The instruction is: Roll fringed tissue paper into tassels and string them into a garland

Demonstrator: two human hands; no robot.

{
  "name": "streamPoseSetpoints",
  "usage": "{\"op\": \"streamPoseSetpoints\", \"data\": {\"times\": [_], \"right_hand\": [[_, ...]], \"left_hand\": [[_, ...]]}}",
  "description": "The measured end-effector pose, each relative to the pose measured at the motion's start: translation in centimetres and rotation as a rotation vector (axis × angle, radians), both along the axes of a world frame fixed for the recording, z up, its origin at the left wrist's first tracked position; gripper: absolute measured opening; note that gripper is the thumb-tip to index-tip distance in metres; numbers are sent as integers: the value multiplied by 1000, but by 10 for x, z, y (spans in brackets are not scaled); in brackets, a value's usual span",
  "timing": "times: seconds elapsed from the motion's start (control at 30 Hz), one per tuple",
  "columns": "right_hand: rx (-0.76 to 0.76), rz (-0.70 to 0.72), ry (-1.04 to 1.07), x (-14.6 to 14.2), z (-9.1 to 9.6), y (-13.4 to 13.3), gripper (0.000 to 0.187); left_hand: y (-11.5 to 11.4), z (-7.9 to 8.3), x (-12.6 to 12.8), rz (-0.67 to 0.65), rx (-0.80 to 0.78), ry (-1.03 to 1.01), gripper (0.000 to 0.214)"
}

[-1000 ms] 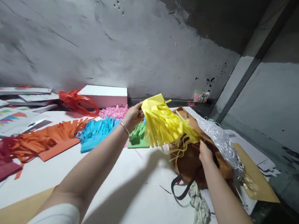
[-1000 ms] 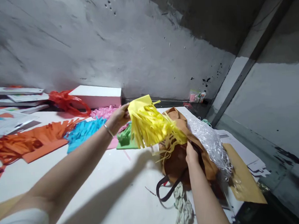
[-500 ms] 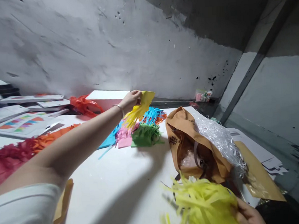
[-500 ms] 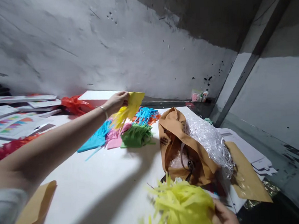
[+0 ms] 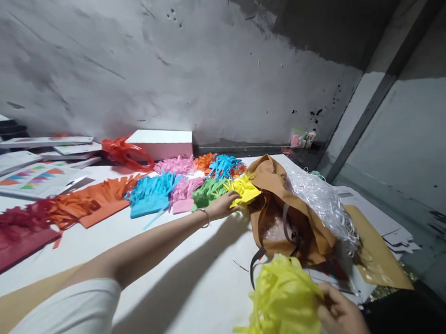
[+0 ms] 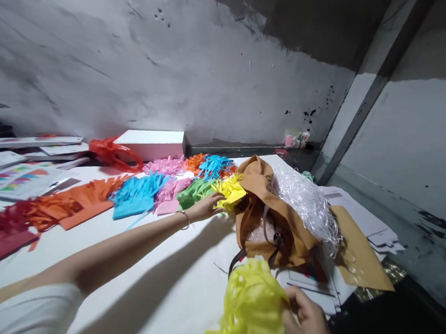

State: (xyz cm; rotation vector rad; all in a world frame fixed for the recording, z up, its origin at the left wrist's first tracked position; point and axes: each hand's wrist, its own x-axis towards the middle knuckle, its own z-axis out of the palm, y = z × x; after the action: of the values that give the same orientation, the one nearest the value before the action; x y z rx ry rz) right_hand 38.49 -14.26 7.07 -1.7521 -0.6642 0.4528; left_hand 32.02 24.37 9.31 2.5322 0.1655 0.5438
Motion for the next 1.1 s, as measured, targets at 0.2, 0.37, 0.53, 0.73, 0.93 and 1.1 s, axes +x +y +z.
{"op": "streamPoseSetpoints", "data": {"times": [0.2, 0.37, 0.53, 0.73, 0.93, 1.1], "right_hand": [[-23, 276, -684, -15, 51, 56, 20], [76, 298, -1033, -53, 76, 79, 23], [34, 260, -1230, -73, 69, 88, 43], [430, 215, -1427, -84, 73, 84, 40], [594, 341, -1443, -107, 76, 81, 48], [568, 234, -1491, -98, 58, 80, 46]], "left_hand": [[-105, 54, -71, -366, 148, 6, 73], [-159, 64, -124, -93, 385, 71, 21], [-162, 61, -184, 29, 269, -35, 27], [-156, 73, -243, 104, -231, -125, 40], [-143, 64, -231, -5, -845, -28, 57], [-160, 51, -238, -75, -1176, -64, 75]]}}
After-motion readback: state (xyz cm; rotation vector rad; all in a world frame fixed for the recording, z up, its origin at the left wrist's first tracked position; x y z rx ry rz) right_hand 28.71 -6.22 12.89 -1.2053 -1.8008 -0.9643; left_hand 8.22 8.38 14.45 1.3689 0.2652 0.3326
